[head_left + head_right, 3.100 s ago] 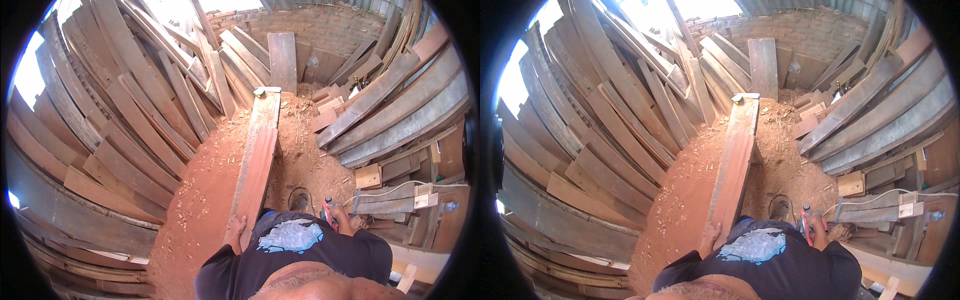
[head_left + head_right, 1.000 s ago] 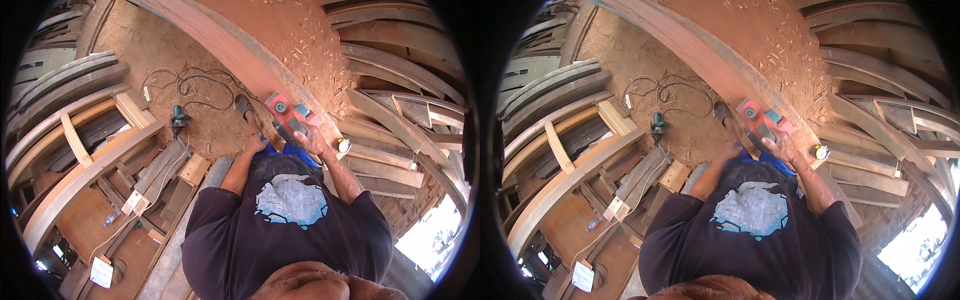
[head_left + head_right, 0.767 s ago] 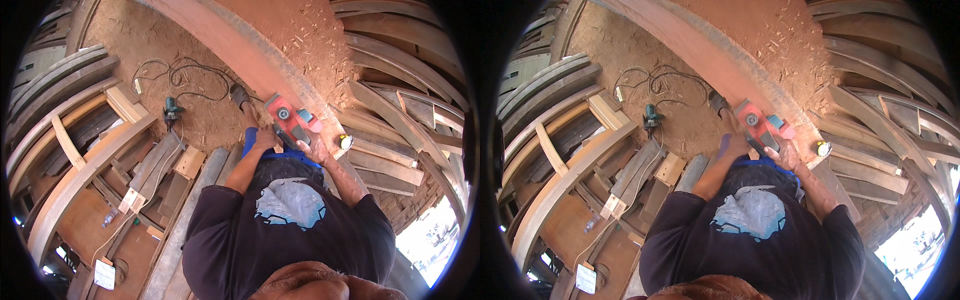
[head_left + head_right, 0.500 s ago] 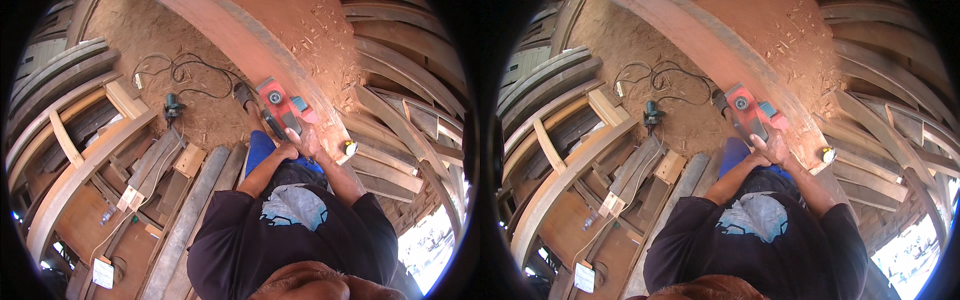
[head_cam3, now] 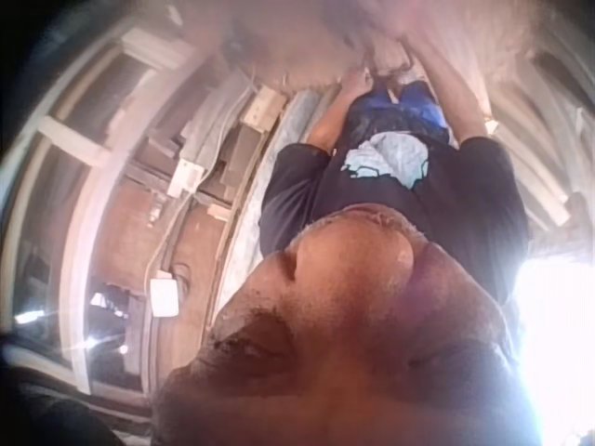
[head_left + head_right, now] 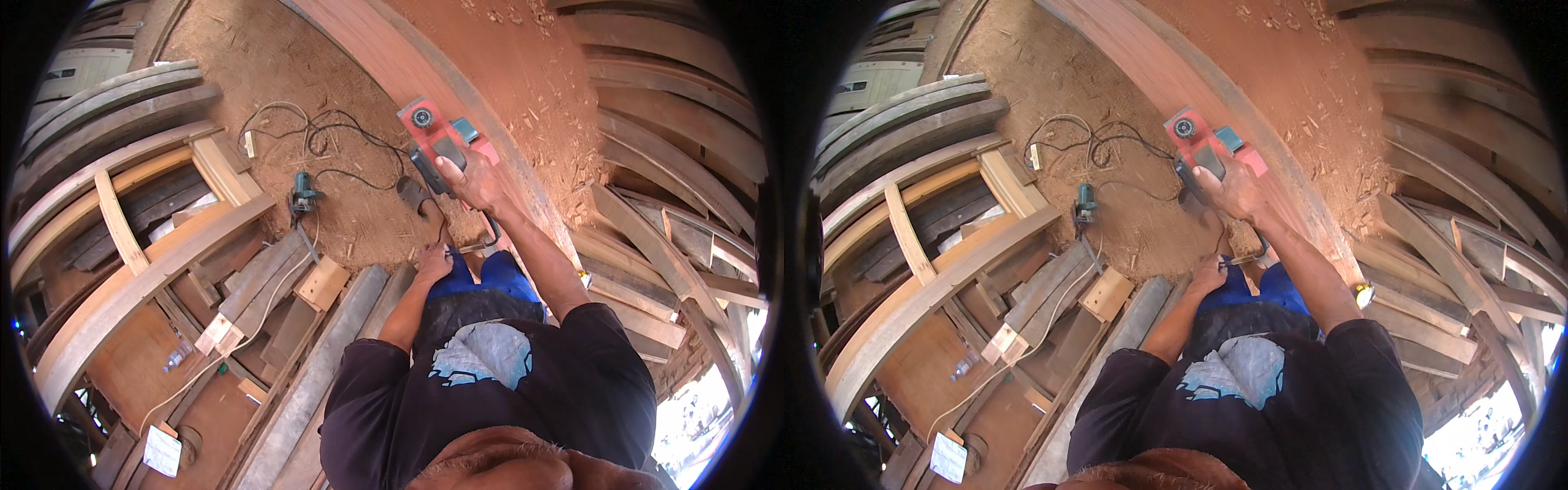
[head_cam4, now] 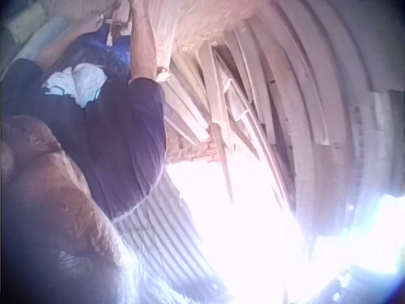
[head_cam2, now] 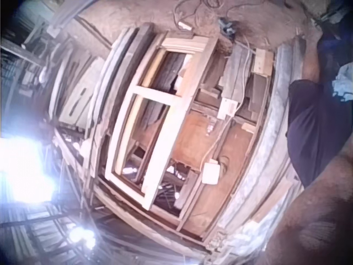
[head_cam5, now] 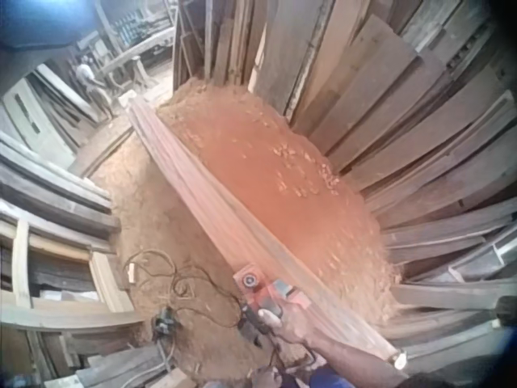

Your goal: The person uses an electric sander to smooth the surface of a long wooden plank. They repeatedly move the sander along the plank, flip it to work on different sides, and occasionally inspect the surface by hand.

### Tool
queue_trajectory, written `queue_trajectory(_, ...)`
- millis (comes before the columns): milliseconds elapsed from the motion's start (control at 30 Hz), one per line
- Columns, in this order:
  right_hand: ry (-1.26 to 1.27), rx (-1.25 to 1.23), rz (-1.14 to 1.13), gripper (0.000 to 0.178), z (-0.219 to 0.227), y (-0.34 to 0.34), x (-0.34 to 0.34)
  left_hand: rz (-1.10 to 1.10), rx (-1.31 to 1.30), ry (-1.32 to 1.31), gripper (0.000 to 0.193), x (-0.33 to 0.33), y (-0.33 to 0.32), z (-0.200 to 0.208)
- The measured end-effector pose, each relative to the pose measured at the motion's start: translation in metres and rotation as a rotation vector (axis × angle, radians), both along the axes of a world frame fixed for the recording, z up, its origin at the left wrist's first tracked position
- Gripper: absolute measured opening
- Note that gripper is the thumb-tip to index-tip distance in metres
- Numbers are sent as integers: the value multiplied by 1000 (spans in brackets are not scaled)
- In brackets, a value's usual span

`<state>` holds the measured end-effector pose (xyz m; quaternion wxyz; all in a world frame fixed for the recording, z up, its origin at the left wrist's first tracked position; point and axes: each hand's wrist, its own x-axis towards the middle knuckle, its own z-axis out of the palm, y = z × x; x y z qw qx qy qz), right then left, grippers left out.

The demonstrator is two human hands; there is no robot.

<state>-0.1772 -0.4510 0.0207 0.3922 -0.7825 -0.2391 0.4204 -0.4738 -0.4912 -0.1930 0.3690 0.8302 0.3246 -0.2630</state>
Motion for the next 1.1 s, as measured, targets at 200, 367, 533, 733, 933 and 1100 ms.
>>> queue_trajectory(200,-120,123,-33,78,-12,78,24,46,4,111,32,-9,62,8)
queue_trajectory(367,-172,77,-23,81,3,145,49,177,-15,1,26,4,106,20)
queue_trajectory(533,-84,-38,14,76,18,215,77,293,59,-189,20,7,154,21)
queue_trajectory(733,-122,-4,10,66,20,286,102,376,74,-90,20,4,246,21)
queue_trajectory(933,-248,-11,21,68,7,353,138,823,131,-222,18,19,372,71)
queue_trajectory(1100,-267,71,-58,73,-1,404,149,708,456,-332,20,33,450,97)
